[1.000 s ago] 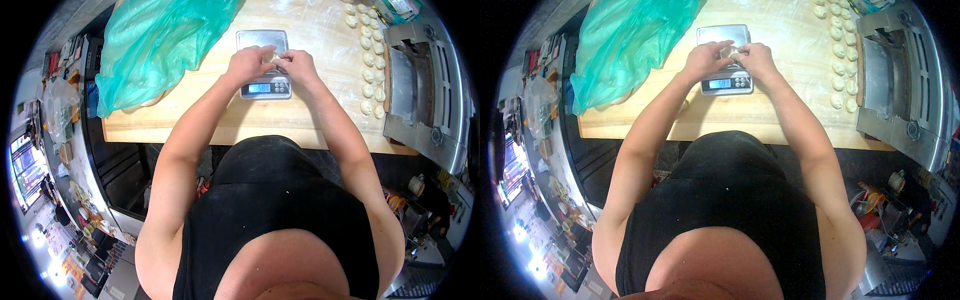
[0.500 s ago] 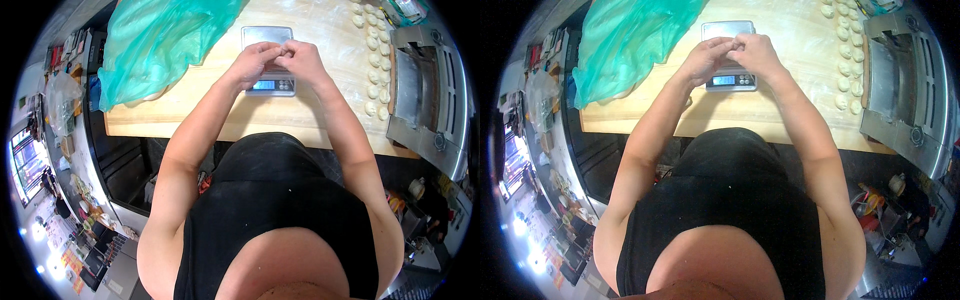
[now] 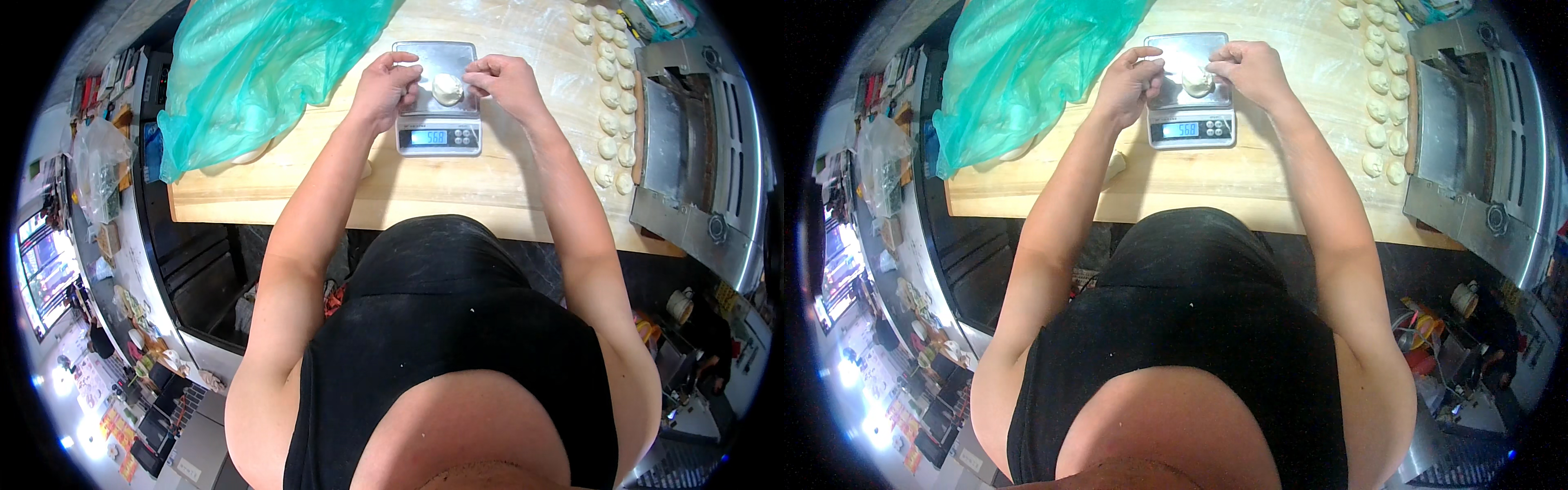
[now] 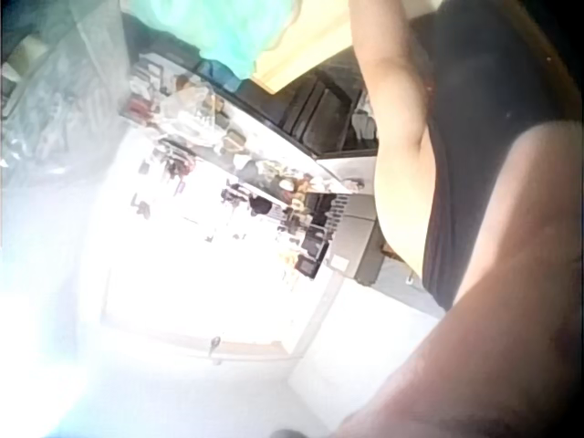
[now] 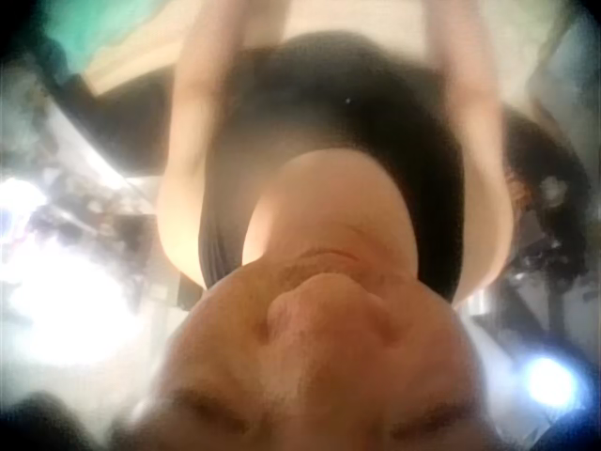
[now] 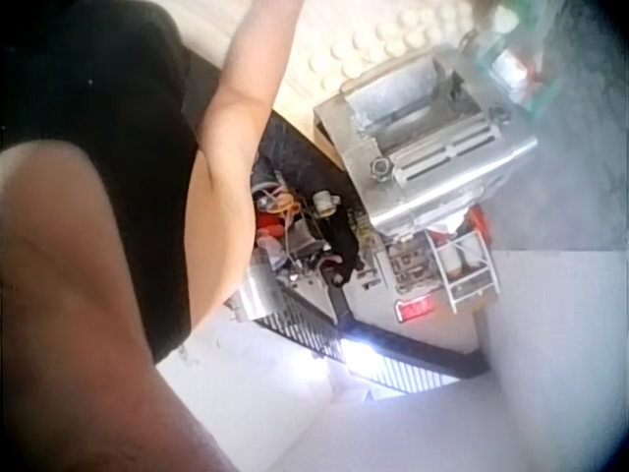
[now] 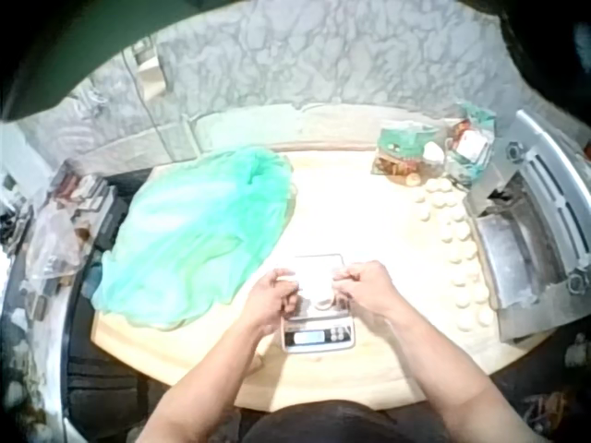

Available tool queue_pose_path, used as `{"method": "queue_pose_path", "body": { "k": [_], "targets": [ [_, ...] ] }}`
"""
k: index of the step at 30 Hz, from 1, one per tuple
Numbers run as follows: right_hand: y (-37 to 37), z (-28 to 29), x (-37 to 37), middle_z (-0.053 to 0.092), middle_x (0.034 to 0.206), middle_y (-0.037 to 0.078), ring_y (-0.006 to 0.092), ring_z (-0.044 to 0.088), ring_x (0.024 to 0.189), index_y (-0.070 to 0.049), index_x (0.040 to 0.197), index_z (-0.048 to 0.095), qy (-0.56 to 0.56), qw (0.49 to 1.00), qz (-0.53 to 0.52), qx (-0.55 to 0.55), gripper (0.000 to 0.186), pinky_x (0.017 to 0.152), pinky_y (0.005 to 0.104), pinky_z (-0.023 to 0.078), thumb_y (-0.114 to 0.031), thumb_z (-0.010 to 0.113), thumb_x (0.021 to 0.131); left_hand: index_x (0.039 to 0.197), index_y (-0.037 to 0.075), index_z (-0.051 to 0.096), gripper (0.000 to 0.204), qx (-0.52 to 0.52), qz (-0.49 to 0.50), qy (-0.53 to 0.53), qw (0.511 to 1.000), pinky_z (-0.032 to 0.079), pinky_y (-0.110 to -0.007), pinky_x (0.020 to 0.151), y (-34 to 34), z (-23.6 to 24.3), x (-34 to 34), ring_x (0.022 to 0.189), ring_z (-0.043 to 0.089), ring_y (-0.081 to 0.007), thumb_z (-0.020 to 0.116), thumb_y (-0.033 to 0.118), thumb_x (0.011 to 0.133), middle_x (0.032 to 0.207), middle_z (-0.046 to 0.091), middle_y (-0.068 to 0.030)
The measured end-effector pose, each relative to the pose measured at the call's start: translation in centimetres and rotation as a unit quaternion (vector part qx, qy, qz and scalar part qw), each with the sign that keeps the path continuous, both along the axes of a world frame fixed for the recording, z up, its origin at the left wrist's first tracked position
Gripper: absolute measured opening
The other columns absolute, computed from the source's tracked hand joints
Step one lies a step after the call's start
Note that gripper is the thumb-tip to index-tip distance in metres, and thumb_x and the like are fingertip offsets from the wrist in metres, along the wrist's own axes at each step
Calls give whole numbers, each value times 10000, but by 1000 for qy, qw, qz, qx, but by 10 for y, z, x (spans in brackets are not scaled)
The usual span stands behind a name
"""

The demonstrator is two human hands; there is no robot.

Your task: The person divides portions of dough from a large roll, places each portion on a digital scale to weigh it, adds or removes small pieces of dough until the weight is correct, and then places the measured portions in a row on the wooden work surface.

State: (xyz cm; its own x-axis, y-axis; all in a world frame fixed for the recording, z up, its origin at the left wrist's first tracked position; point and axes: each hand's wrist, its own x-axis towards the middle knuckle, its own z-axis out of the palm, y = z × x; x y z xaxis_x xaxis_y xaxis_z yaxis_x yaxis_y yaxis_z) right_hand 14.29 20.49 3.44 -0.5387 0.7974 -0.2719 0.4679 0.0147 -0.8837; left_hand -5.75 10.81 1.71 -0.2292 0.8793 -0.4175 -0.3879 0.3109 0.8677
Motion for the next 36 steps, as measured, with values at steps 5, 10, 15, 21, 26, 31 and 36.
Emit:
{"method": "queue_pose_path", "body": {
  "k": [5, 10, 15, 21, 26, 31, 36],
  "targets": [
    [-2, -30, -13, 682, 758, 132, 170, 636, 615, 17, 937, 710, -49, 998, 12, 49, 225, 589, 295, 501, -160, 705, 798, 1242, 100, 615, 570, 14, -134, 381, 915, 521, -296, 671, 8, -5, 15, 721, 664, -185, 769, 329, 742, 755, 652, -108],
    [2, -21, -19, 675, 747, 119, 153, 624, 617, 29, 874, 699, -99, 990, 99, 26, 195, 562, 296, 488, -156, 690, 811, 1210, 172, 633, 532, 6, -222, 537, 814, 528, -399, 745, 12, -15, 33, 821, 660, -289, 728, 393, 736, 888, 684, -115],
    [6, -4, -1, 658, 734, 73, 131, 613, 621, 38, 863, 670, 328, 863, 71, -378, 146, 579, 257, 486, -108, 662, 853, 1218, 122, 601, 529, 5, -233, 578, 782, 524, -395, 767, 12, -22, 35, 865, 656, -295, 711, 375, 767, 977, 673, -146],
    [-10, 10, -9, 660, 778, 54, 95, 635, 740, 14, 834, 632, 147, 983, -3, -106, 119, 632, 219, 500, -84, 700, 835, 1176, -57, 544, 490, -6, -97, 62, 993, 517, -323, 836, -5, -2, 15, 962, 620, -203, 678, 296, 864, 1070, 620, -164],
    [-27, 13, -22, 671, 742, 69, 116, 617, 661, 14, 833, 670, 19, 995, 63, 80, 134, 652, 237, 510, -104, 720, 793, 1134, -36, 570, 311, 21, -77, -165, 983, 527, -268, 815, -12, 13, 27, 863, 623, -155, 591, 206, 940, 973, 631, -104],
    [-15, 12, -10, 669, 808, 57, 87, 591, 687, 26, 924, 688, 184, 976, -25, -115, 197, 668, 241, 506, -142, 710, 825, 910, -4, 553, 274, -6, -7, -250, 968, 398, -202, 429, -11, 2, 4, 610, 547, -107, 506, 254, 991, 906, 628, -125],
    [-5, -23, -13, 684, 796, 113, 197, 632, 689, 24, 971, 685, 29, 993, 12, 111, 215, 662, 324, 508, -150, 642, 854, 957, 10, 552, 225, -40, 14, -97, 994, 390, -225, 440, -3, -5, 6, 594, 545, -109, 574, 233, 941, 833, 621, -99]
  ]
}}
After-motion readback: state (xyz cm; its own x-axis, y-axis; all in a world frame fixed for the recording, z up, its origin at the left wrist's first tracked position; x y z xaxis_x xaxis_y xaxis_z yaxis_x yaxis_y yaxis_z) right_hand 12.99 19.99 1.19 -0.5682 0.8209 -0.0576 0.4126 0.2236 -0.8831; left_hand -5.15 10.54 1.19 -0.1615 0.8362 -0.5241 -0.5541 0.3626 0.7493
